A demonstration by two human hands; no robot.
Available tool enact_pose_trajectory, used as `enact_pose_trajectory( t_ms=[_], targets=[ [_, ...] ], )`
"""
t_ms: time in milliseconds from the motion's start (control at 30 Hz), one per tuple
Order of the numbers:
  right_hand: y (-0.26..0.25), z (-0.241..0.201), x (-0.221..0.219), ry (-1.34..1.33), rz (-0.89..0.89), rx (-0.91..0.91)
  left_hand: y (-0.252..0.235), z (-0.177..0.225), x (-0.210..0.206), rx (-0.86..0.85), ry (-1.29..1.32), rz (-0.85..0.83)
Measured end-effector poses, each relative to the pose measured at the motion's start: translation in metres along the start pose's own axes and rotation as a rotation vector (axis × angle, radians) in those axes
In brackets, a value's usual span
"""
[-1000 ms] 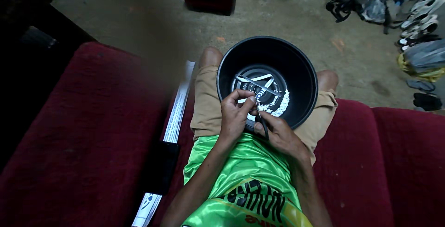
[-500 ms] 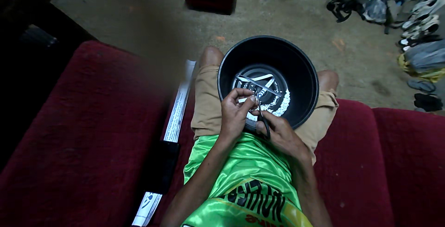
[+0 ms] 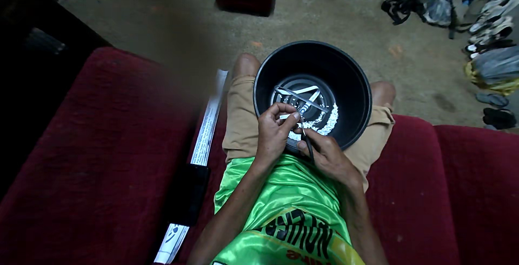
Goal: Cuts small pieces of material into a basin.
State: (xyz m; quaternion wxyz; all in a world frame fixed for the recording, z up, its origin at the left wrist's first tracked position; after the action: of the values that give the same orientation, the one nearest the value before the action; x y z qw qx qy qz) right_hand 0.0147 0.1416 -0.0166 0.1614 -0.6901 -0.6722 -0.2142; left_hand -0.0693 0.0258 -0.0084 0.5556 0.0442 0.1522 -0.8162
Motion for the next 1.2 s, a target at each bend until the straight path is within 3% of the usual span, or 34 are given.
enact_pose_trajectory(
  t_ms=[367,667,1200],
  targets=[
    [-0.0005,0.0045,0.0025,-0.04,0.062,-0.007,-0.0006,-0.0008,0.0017,-0.02,0.014,0.01],
    [0.0029,0.0047,0.0012,-0.046,-0.029,-0.031,-0.0008,0.0,0.0015,-0.005,0.085,0.041],
    [-0.0004,0.0039,0.0017,-0.039,0.003,0.012,0.0011,-0.0015,-0.0032,0.013,0.116,0.029]
  ],
)
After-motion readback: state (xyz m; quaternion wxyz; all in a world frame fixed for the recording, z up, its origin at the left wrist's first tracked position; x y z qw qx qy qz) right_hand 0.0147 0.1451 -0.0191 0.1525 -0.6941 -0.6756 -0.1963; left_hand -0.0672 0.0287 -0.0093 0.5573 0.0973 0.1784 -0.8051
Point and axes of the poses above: each hand's wrist, its own y-axis away from the middle knuckle, its own x-axis out of the back of the hand, z = x × y, the point moved 8 cm from there along -y, towards the middle knuckle, and after that the axes turned 10 degrees about -x, right-handed, at the moved point
